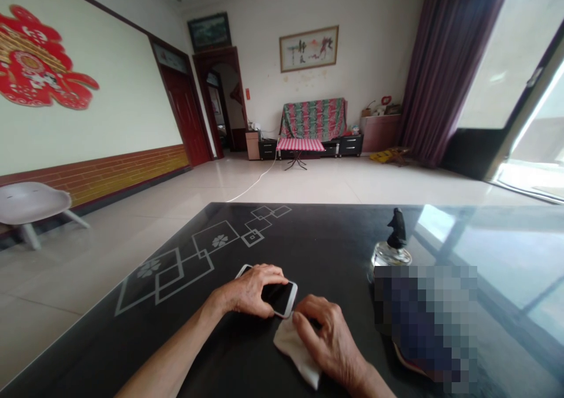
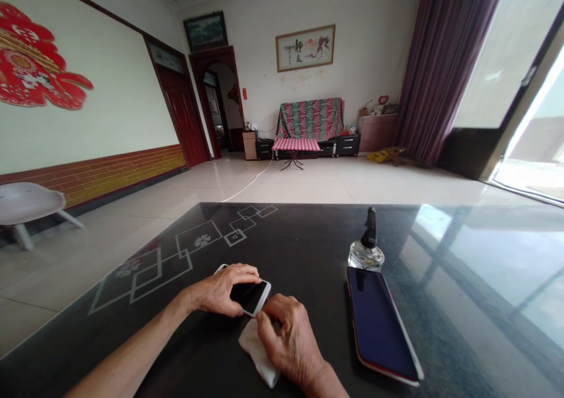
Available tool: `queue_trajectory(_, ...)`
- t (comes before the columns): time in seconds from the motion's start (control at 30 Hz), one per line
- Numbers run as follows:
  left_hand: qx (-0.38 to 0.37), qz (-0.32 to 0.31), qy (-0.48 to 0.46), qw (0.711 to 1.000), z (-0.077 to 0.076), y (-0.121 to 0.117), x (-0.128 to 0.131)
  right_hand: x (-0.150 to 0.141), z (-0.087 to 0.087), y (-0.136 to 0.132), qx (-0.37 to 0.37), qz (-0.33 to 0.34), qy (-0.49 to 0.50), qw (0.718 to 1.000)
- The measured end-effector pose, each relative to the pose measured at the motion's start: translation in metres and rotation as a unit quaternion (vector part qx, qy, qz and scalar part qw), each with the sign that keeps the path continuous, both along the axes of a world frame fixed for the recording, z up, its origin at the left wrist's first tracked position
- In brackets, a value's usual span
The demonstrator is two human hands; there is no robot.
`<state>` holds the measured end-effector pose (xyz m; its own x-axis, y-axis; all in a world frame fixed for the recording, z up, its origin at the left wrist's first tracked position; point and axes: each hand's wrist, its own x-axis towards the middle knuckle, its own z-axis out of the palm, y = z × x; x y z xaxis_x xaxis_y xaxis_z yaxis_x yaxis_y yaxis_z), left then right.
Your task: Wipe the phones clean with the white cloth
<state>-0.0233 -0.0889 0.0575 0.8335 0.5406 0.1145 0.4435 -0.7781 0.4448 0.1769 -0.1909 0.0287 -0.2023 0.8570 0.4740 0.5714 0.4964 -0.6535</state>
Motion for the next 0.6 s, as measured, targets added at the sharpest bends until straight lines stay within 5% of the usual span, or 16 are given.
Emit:
queue_trajectory(0.1,-0.019,0.027,0.004,0.999,0.003,0.000,0.001,0.002,0.002,0.000,0.029,-0.030,0.045,0.998)
queue_trajectory(0.2,-0.032,0.167,-0.026,0.985,0.007,0.004,-0.001,0.002,0.006,0.000,0.062,-0.047,0.074,0.994)
queue_trajectory(0.37,-0.045,0.388,-0.052,0.919,0.006,0.000,-0.017,-0.001,0.006,0.010,0.076,-0.068,0.062,0.993)
queue_trajectory(0.6,-0.122,0.470,-0.112,0.867,-0.025,-0.034,-0.018,-0.013,-0.001,0.047,0.002,-0.020,-0.040,0.999)
